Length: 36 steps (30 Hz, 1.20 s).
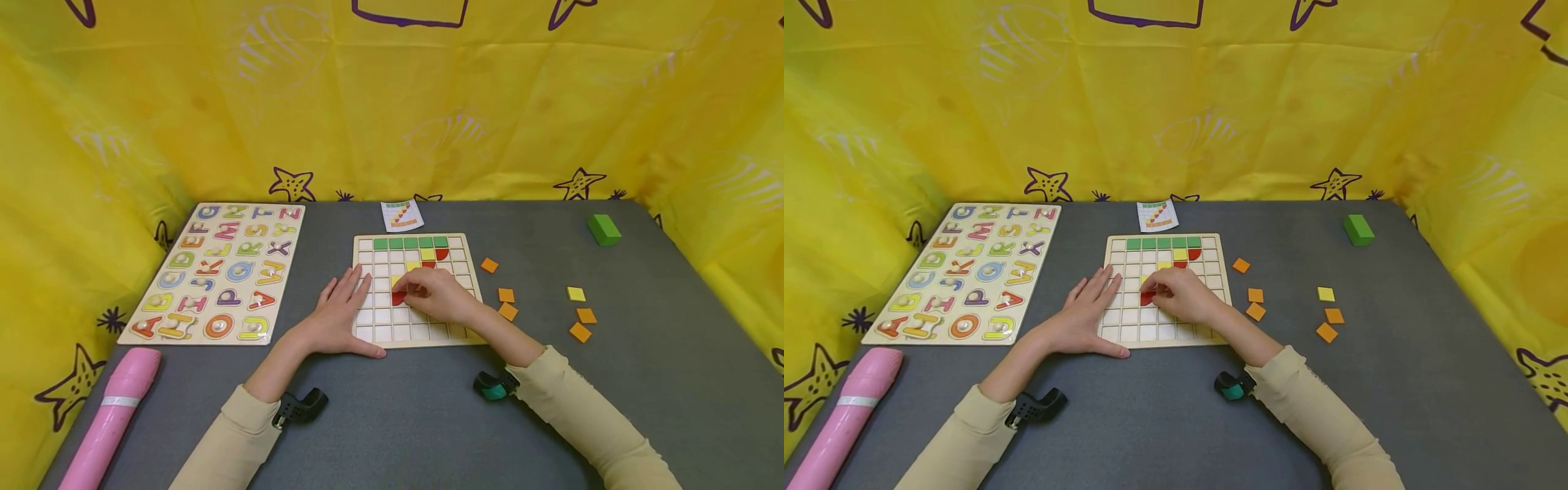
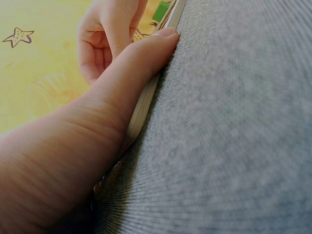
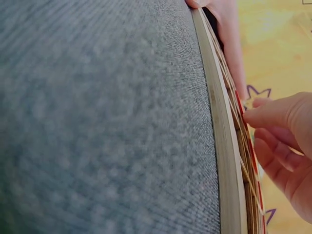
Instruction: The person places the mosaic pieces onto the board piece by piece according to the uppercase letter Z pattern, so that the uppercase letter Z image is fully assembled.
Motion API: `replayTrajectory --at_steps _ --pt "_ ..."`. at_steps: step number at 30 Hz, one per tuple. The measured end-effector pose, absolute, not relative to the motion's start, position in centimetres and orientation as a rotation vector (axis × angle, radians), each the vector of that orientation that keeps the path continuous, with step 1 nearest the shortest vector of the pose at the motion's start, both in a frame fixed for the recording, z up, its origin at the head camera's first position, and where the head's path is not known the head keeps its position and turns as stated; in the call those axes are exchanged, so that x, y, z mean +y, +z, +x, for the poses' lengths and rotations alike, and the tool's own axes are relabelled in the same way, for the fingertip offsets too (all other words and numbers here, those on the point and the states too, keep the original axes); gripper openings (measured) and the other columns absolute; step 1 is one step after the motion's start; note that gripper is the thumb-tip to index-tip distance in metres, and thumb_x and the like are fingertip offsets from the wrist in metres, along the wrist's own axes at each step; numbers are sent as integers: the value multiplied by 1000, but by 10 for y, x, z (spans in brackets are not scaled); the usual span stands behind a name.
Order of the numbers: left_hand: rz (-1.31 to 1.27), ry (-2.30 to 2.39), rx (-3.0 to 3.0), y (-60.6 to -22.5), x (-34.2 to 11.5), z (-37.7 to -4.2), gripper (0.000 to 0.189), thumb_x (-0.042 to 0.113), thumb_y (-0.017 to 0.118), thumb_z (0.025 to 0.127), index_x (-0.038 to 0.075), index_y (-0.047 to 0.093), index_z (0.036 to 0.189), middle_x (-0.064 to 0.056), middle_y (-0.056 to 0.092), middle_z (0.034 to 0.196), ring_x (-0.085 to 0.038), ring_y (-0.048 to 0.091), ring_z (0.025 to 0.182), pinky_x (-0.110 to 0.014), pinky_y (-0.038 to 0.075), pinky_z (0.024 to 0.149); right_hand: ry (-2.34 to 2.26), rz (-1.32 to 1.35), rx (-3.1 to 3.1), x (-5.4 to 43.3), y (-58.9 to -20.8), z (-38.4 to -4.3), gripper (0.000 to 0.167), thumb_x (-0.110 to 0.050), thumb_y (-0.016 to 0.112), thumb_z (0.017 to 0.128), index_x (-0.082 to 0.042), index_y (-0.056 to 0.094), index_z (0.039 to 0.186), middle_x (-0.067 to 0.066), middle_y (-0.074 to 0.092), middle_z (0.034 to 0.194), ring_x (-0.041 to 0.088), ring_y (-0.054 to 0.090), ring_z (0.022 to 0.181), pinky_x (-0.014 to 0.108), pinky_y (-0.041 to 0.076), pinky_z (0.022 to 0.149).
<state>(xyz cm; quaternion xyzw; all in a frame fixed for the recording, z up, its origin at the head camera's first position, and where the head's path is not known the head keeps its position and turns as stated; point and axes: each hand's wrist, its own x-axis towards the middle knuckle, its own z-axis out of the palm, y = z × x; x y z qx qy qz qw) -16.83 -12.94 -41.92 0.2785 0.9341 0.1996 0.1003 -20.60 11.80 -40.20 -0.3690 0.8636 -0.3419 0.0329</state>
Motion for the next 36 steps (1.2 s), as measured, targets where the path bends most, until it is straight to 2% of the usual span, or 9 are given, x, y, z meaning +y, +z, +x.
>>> replayTrajectory --at_steps 10,16,24,30,36 --pt "811 580 2758 -418 -129 -169 131 73 72 67 4 6 156 -16 -6 162 -29 -8 148 -53 -1 115 -1171 -936 2715 137 -397 -207 11 -11 67 93 -10 73 102 -3 70 93 11 60 84 30 53 76" --pt "810 576 2755 -419 -129 -169 132 73 73 66 4 5 156 -16 -7 162 -29 -8 148 -54 -1 114 -1223 -718 2773 179 -394 -204 12 -12 67 93 -8 73 102 1 71 96 16 60 80 32 51 72" --pt "814 591 2755 -420 -130 -169 131 72 73 67 4 6 156 -16 -6 162 -31 -8 148 -54 -1 114 -1077 -548 2918 250 -394 -197 15 -13 65 95 -7 72 107 8 71 102 21 64 82 29 51 67" --pt "815 592 2757 -419 -130 -168 132 72 74 66 3 7 156 -17 -5 162 -31 -8 148 -54 -1 114 -931 -460 3008 297 -390 -185 18 -10 63 95 -6 70 111 15 67 109 29 61 89 40 49 75" --pt "825 596 2760 -420 -130 -168 131 71 74 66 3 7 156 -16 -6 162 -31 -8 148 -54 0 114 -878 -395 3047 325 -389 -177 22 -3 63 91 -1 69 112 26 61 116 43 52 105 58 39 86"
